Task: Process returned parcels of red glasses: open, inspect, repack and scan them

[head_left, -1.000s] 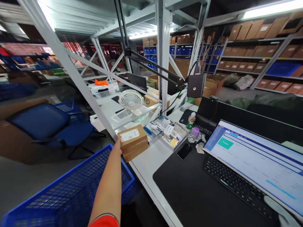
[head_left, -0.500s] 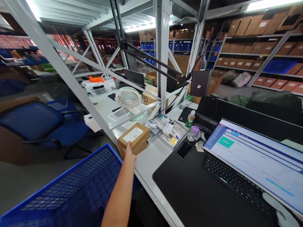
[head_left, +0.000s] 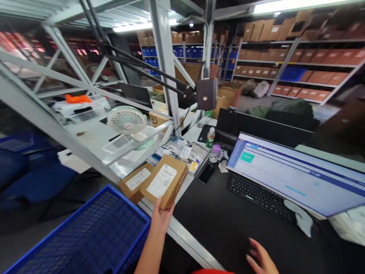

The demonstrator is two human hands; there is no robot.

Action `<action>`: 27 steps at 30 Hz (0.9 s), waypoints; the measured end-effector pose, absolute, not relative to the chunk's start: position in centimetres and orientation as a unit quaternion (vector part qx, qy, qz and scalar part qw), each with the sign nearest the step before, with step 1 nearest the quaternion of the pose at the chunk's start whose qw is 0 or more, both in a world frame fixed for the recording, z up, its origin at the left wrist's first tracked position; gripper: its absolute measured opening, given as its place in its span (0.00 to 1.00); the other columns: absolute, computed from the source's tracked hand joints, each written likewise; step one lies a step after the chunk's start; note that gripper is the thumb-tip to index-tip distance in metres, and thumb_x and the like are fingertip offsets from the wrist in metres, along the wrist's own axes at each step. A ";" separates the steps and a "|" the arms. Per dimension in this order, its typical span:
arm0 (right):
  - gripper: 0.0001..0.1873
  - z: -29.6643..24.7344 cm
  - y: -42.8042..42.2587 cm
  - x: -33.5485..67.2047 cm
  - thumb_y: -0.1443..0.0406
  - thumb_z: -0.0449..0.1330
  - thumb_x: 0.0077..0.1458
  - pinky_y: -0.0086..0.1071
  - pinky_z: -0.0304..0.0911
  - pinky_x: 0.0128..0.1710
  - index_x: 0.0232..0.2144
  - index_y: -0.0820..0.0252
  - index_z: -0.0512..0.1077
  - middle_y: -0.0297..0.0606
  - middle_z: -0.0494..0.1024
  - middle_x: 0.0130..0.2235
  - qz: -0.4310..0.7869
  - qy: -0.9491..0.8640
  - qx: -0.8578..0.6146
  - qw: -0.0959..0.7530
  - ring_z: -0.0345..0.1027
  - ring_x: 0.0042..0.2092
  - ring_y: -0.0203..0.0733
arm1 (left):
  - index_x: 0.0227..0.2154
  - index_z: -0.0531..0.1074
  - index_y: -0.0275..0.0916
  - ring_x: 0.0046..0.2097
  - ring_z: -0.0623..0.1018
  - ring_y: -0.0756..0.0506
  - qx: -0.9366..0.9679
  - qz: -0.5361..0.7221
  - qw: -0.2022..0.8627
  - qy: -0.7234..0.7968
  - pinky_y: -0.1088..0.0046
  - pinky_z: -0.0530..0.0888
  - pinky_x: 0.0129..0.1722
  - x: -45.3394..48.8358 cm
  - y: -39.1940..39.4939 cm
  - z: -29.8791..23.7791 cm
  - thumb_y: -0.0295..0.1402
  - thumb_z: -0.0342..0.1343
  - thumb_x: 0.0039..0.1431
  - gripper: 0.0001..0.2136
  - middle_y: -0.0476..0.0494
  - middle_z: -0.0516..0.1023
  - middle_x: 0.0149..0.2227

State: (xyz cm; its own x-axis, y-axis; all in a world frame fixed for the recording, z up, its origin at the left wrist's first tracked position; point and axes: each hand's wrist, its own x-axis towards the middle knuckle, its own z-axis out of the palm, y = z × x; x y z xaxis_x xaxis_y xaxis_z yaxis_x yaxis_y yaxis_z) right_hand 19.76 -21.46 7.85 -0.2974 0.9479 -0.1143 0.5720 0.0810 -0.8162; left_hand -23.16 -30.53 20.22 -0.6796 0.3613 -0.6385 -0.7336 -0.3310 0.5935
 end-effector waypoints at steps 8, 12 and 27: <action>0.72 20.0 -19.8 6.0 0.41 0.74 0.33 0.57 0.53 0.64 0.70 0.52 0.41 0.55 0.59 0.68 0.753 -0.470 -0.303 0.347 0.58 0.66 0.61 | 0.61 0.65 0.47 0.64 0.70 0.34 -0.005 0.753 0.524 0.398 0.55 0.69 0.63 -5.3 -29.4 19.7 0.36 0.69 0.47 0.36 0.40 0.74 0.60; 0.61 21.2 -19.4 8.0 0.51 0.77 0.35 0.53 0.55 0.64 0.66 0.53 0.50 0.49 0.67 0.64 0.749 -0.395 -0.306 0.435 0.60 0.64 0.59 | 0.68 0.55 0.50 0.67 0.64 0.32 0.151 0.688 0.558 0.437 0.53 0.65 0.66 -1.3 -29.3 19.0 0.45 0.71 0.43 0.48 0.38 0.66 0.66; 0.59 21.2 -19.5 23.0 0.51 0.72 0.42 0.48 0.56 0.64 0.70 0.53 0.48 0.45 0.69 0.62 0.753 -0.418 -0.351 0.368 0.63 0.63 0.53 | 0.58 0.69 0.36 0.58 0.75 0.29 0.220 0.445 0.716 0.490 0.51 0.73 0.57 0.2 -26.2 22.3 0.46 0.69 0.43 0.38 0.31 0.77 0.55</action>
State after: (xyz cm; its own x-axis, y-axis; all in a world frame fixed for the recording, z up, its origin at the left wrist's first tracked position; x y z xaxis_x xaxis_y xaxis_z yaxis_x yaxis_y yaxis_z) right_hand 23.02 -19.49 21.23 -0.4832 0.8476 -0.2196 -0.2609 -0.3788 -0.8879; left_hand 0.21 -26.20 22.30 0.1226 0.8538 -0.5059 -0.4215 0.5063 0.7523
